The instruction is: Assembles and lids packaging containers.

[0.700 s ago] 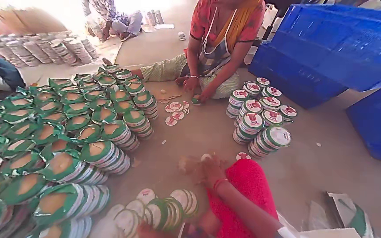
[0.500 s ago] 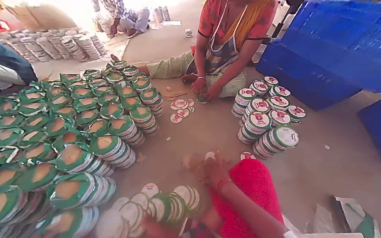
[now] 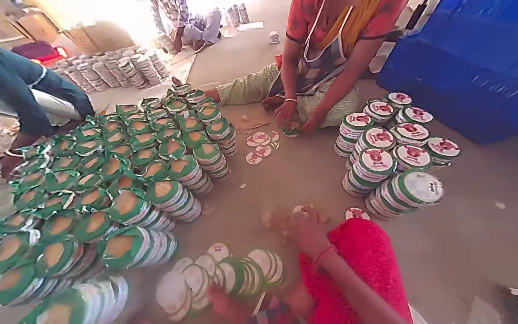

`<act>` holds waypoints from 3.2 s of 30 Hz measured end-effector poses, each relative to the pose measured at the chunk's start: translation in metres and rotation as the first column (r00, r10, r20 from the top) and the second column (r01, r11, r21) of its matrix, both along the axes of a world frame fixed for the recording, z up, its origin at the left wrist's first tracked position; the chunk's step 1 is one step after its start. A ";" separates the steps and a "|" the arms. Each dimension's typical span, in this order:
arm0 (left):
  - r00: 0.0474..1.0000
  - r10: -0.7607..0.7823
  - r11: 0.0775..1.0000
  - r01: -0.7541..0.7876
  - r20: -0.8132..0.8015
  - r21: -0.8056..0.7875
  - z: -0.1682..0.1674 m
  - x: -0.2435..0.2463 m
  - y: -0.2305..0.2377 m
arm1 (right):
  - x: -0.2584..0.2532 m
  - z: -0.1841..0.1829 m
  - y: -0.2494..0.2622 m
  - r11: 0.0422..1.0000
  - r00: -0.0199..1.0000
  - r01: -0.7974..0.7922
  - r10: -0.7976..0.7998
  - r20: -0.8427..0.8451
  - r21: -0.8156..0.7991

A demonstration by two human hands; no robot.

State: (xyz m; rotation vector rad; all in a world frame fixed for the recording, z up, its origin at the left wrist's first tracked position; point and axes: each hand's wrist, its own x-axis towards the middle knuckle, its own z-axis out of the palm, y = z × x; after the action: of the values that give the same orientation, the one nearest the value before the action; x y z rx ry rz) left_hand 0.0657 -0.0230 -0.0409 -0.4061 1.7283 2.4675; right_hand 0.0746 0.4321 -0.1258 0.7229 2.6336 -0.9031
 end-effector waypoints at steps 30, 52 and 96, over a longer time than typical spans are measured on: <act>0.865 -0.475 0.621 0.199 -0.163 -0.758 -0.135 -0.091 0.223 | -0.025 -0.018 -0.010 0.971 0.860 -0.202 0.115 -0.498 -0.124; 0.720 -0.582 -0.101 0.396 0.377 -0.913 -0.075 -0.034 0.251 | -0.055 -0.024 -0.046 0.786 0.879 -0.199 -0.121 -0.462 -0.585; 0.589 -0.588 0.372 -0.411 -0.554 -0.832 -0.164 -0.033 0.220 | -0.030 -0.018 0.003 0.512 0.467 -0.583 0.847 -0.255 0.631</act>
State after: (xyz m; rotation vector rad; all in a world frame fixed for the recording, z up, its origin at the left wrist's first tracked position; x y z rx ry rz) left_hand 0.0326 0.1972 -0.2052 1.0423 3.2857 1.1418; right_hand 0.0446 0.4354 -0.1434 -0.8046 3.1730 -0.1790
